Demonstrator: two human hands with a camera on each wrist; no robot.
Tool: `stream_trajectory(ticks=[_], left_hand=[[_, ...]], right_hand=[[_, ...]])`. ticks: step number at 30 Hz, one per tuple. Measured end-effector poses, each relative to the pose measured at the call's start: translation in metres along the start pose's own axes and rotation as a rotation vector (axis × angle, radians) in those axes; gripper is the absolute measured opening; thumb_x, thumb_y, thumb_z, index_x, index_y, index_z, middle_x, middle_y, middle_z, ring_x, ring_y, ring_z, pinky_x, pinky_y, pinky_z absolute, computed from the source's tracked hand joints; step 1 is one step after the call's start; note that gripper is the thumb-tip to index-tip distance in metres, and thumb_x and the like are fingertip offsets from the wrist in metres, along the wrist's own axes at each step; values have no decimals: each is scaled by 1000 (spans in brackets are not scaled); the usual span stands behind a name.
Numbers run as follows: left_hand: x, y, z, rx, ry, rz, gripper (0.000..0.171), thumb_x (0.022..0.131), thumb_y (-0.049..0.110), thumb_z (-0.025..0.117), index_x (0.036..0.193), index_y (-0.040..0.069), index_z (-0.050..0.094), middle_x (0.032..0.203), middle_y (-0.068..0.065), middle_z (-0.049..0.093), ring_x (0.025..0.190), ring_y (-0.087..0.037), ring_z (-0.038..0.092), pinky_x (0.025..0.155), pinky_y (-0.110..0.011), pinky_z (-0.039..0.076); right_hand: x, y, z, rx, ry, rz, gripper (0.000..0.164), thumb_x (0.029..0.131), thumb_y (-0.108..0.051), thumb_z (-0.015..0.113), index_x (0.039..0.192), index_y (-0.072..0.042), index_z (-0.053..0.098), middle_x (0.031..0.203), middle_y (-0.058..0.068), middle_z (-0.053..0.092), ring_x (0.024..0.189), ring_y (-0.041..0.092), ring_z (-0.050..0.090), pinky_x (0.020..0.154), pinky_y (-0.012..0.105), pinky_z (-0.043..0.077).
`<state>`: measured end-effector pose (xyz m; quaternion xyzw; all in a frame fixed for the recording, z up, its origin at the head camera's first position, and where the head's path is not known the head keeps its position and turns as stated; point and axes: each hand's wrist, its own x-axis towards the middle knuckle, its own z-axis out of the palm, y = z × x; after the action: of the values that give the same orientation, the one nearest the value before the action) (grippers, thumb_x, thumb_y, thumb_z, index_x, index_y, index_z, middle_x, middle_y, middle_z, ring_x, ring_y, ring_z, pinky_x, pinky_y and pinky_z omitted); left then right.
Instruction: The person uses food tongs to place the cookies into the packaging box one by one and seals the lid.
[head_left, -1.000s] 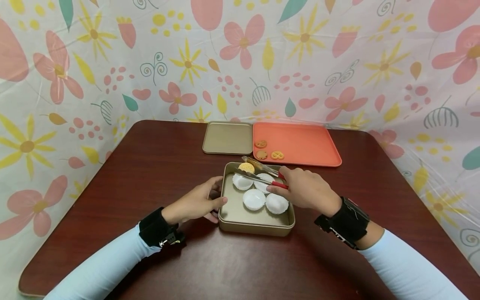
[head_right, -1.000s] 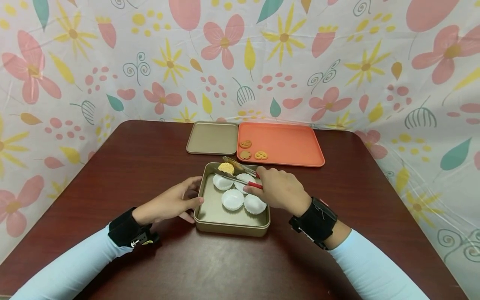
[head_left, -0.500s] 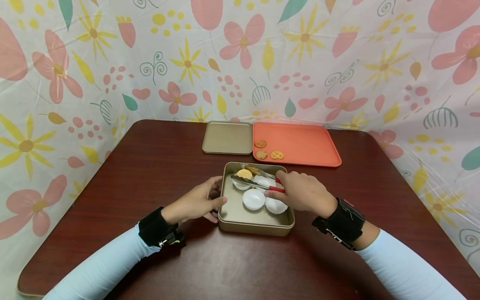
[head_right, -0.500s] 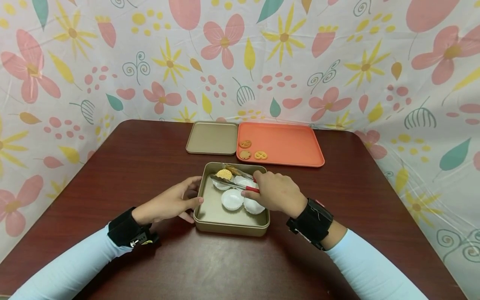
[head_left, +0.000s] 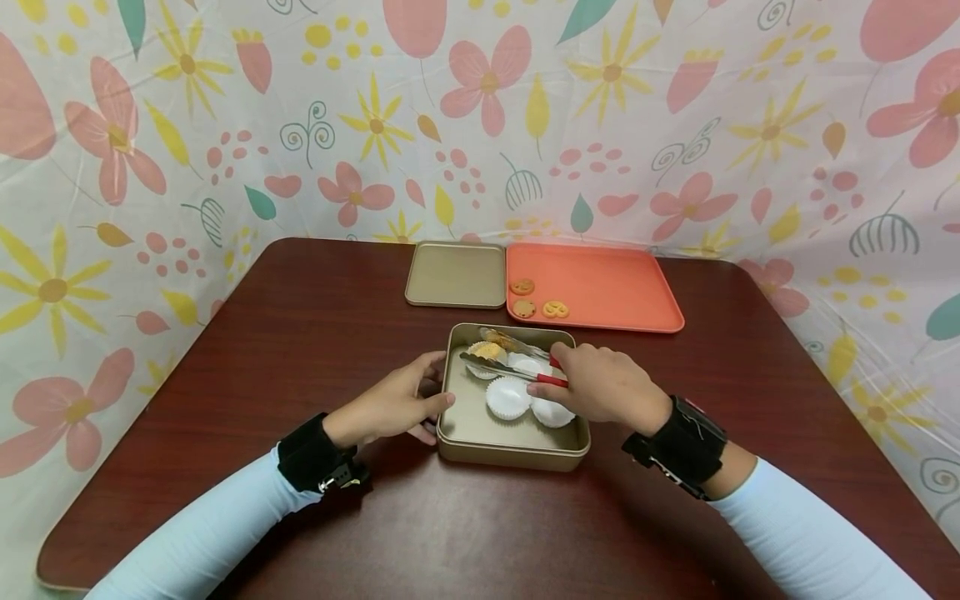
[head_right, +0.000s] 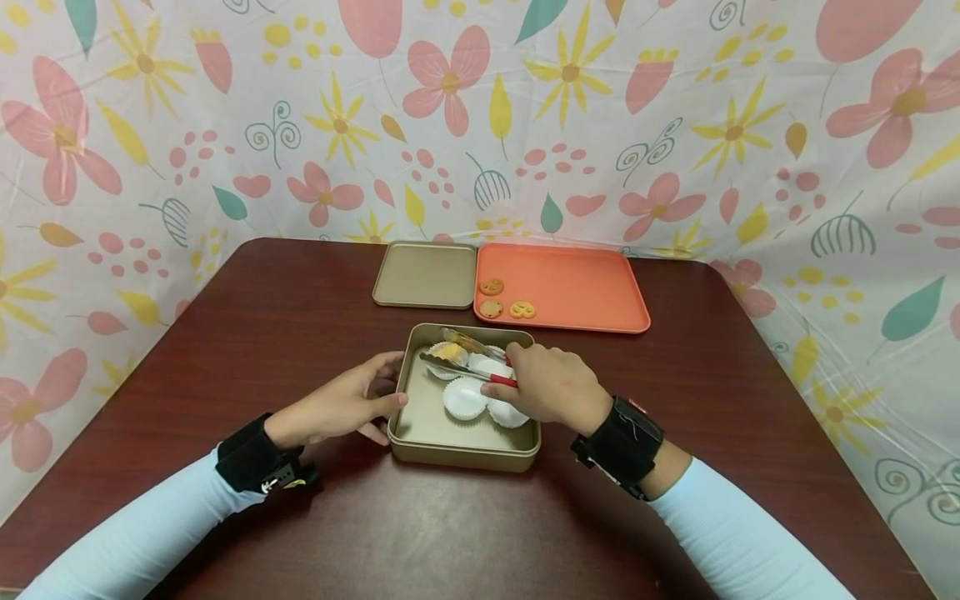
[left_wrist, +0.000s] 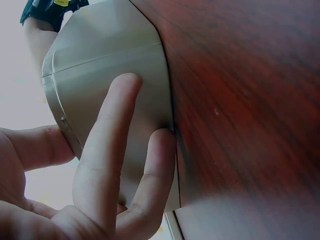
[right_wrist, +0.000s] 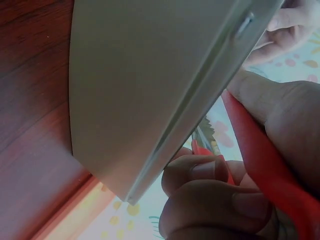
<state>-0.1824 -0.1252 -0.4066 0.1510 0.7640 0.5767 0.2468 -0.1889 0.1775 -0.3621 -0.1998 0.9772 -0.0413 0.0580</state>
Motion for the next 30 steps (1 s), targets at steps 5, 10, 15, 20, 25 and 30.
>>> stream_trajectory(ticks=[5, 10, 15, 20, 25, 30], left_hand=[[1, 0, 1, 2, 3, 3, 72, 105, 11, 59, 162, 5, 16, 147, -30, 40, 97, -37, 65, 67, -43, 66], [1, 0, 2, 2, 10, -18, 73, 105, 11, 60, 163, 8, 16, 148, -28, 40, 98, -36, 65, 68, -43, 66], [1, 0, 2, 5, 12, -24, 73, 105, 12, 60, 163, 8, 15, 150, -27, 39, 97, -35, 65, 68, -43, 66], [1, 0, 3, 2, 14, -25, 73, 105, 12, 60, 163, 8, 16, 150, -27, 39, 97, -35, 65, 68, -43, 66], [1, 0, 3, -1, 13, -24, 73, 105, 12, 60, 163, 7, 16, 149, -27, 40, 97, -34, 65, 68, -43, 66], [2, 0, 3, 0, 7, -18, 73, 105, 13, 60, 163, 7, 15, 150, -27, 39, 97, -35, 66, 68, -43, 66]], right_hand=[[-1, 0, -2, 13, 19, 1, 51, 95, -63, 63, 92, -13, 52, 66, 1, 46, 57, 16, 46, 50, 29, 33], [-4, 1, -8, 54, 55, 1, 53, 94, -64, 64, 94, -13, 54, 65, -1, 47, 57, 15, 46, 50, 29, 33], [-2, 7, -17, 107, 114, 15, 54, 95, -65, 62, 92, -12, 50, 63, 0, 43, 53, 15, 41, 48, 28, 29], [1, 15, -24, 108, 161, 48, 56, 95, -65, 62, 90, -11, 49, 64, 2, 43, 54, 16, 41, 47, 29, 29], [5, 24, -27, 117, 172, 94, 56, 95, -66, 61, 89, -11, 49, 66, 3, 46, 55, 18, 43, 47, 30, 30], [7, 34, -30, 123, 172, 132, 62, 94, -71, 56, 95, -9, 49, 70, 5, 49, 57, 20, 46, 47, 30, 32]])
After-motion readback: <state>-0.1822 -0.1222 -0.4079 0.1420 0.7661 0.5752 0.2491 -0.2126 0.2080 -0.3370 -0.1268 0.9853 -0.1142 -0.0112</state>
